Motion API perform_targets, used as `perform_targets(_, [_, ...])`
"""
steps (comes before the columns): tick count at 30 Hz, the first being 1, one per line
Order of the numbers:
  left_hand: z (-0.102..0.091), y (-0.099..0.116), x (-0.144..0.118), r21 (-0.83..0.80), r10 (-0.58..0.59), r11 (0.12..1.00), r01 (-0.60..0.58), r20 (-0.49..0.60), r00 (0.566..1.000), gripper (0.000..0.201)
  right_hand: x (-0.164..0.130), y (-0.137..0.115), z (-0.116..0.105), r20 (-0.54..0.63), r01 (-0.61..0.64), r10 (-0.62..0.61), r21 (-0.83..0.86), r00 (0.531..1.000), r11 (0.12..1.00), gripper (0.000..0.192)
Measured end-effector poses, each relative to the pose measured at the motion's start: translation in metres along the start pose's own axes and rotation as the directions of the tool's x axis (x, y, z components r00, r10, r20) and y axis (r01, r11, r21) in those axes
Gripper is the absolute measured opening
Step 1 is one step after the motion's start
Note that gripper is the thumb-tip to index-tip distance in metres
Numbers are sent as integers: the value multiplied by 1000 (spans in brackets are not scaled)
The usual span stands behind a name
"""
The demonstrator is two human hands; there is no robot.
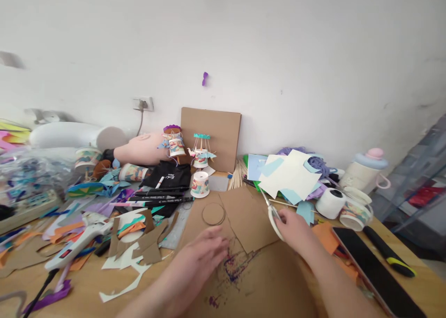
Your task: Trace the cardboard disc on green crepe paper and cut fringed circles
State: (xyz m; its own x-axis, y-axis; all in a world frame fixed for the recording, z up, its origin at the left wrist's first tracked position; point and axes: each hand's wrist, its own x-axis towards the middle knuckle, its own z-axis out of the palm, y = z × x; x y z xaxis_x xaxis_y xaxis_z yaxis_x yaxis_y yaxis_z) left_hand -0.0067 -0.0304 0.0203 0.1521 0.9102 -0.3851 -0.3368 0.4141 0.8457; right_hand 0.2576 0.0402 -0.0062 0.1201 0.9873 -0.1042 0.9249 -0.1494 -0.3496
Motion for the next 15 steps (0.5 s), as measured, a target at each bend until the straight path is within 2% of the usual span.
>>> perform_targets(2, [19,-4,9,-140,-159,977,162,33,987,24,-4,-8,0,10,8,-8,15,1000,1000,31])
perform_targets(4, [30,-8,21,-189,-234,953,236,34,972,17,-8,-13,-1,19,7,-7,21,1000,1000,31])
perform_targets(9, [42,-16,50,-178,-193,968,175,-93,977,10,-8,-13,-3,20,2,-3,45,1000,999,31])
perform_targets(12, [49,-22,60,-107,-152,984,143,-81,985,6,-7,-12,-1,23,2,-3,55,1000,999,29])
perform_targets(15, [53,-32,69,3,-138,990,138,-41,990,14,-6,-11,-4,20,3,-4,58,1000,998,27])
